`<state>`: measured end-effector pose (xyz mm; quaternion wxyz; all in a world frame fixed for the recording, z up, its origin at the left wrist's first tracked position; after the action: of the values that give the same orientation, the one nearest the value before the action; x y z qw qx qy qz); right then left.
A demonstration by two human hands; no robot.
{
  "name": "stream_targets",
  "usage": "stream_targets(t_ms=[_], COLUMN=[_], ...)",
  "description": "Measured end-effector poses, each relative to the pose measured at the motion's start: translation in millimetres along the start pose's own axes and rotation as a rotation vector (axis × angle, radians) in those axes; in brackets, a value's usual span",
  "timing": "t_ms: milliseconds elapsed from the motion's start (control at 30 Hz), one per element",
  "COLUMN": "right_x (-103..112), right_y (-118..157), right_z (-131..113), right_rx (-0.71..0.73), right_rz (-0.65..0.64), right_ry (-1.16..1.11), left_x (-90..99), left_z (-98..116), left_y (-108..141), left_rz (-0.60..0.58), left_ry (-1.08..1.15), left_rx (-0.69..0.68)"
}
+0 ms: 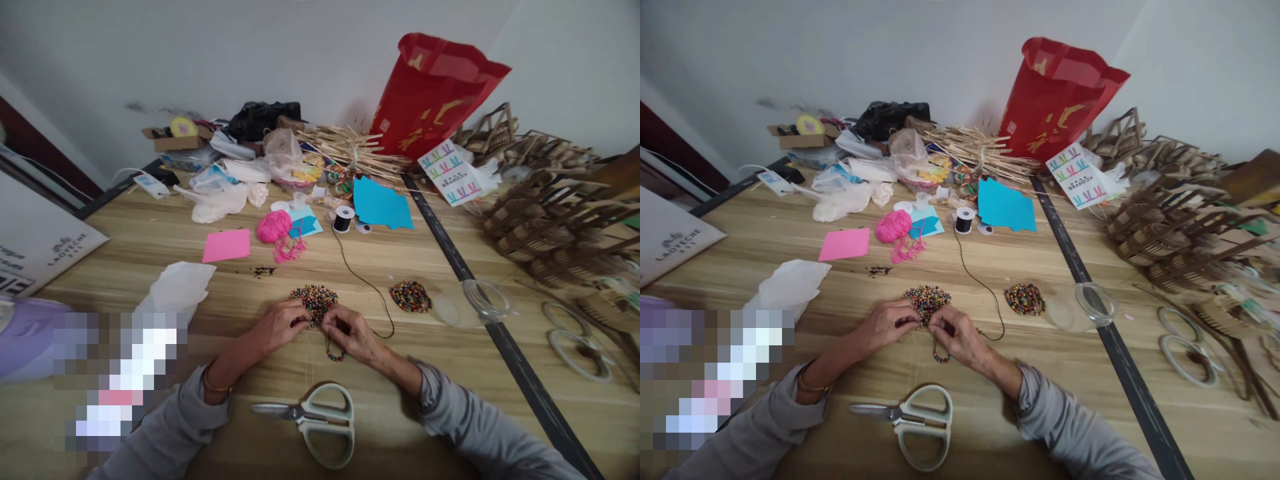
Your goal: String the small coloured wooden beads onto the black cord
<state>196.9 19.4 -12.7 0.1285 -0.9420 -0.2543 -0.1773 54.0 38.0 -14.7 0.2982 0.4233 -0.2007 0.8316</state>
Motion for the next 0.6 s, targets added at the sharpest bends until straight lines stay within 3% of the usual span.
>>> stream_targets(t_ms=[200, 367, 600], right_x=[1, 1, 1], right_y=[0, 0, -1], right_z=[0, 0, -1], right_rx=[-0.006, -0.016, -0.018], right_rz=[0.001, -0.001, 0.008], right_ry=[0.004, 0.005, -0.015], left_x=[4.3, 2.6, -8.0], left_z=[-1, -15, -21], left_y=[0, -1, -1], left_rz=[0.052, 0.127, 0.088], left_ry=[0.110, 0.492, 0.895], left_rx=[0.039, 0.258, 0.361])
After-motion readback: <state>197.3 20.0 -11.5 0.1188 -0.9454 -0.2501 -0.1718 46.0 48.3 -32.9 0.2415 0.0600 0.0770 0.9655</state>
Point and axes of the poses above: each hand's wrist, its own y-axis away from the middle knuckle, its own x-axis out of the back of the hand, z = x × y, the point moved 6 cm from there along -y, towards the middle knuckle, and after that the axes turned 4 degrees about -z, right-handed, at the moved point
